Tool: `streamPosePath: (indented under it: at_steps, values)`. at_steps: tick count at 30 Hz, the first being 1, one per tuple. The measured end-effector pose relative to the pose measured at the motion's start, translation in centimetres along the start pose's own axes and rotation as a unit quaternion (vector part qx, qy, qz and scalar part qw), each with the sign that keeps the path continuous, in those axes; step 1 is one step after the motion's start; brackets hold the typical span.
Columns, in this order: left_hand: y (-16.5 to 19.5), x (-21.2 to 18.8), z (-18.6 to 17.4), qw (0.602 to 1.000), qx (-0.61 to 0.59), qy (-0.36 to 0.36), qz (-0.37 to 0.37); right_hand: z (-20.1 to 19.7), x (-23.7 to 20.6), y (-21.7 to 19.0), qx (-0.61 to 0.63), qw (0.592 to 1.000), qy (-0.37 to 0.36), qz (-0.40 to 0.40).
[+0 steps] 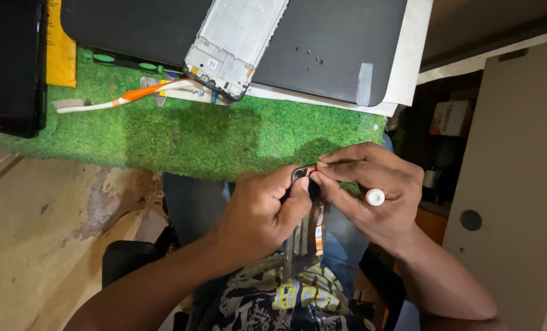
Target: The person uses a red-handled screwdriver to remove screws from a smartphone placed on a green mat. They then separate the phone into two halves and continue to work on the internal components with the screwdriver.
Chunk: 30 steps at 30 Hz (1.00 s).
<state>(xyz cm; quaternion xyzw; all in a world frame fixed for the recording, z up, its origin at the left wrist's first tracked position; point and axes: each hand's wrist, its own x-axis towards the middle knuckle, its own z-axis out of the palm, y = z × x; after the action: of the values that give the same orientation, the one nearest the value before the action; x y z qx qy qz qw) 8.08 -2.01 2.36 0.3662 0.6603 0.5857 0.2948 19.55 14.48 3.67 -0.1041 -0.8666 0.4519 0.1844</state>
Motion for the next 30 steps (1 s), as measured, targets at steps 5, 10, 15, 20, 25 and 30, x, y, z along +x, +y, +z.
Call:
streamPosePath:
  at_steps: [5,10,15,20,25,30]
  values:
    - [-0.15,0.07,-0.1,0.999,-0.027,-0.011,-0.028,0.23,0.01,0.0,0.01,1.0,0.008,-0.003]
    - [-0.03,0.02,-0.18,0.999,-0.034,-0.01,-0.024,0.1,0.14,-0.03,-0.003,1.0,0.01,-0.001]
    - [0.05,0.16,-0.3,0.998,-0.035,-0.021,-0.041,0.01,0.2,-0.05,-0.006,1.0,0.0,0.002]
    - [0.14,0.16,-0.3,0.999,-0.028,-0.009,-0.018,0.15,0.07,-0.09,-0.005,1.0,0.001,-0.006]
    - [0.14,0.06,-0.25,0.999,-0.028,-0.011,-0.03,0.56,-0.09,0.01,0.003,1.0,0.012,-0.012]
    - [0.13,0.08,-0.27,0.999,-0.032,-0.019,-0.035,0.43,-0.07,0.29,-0.013,1.0,0.015,-0.016]
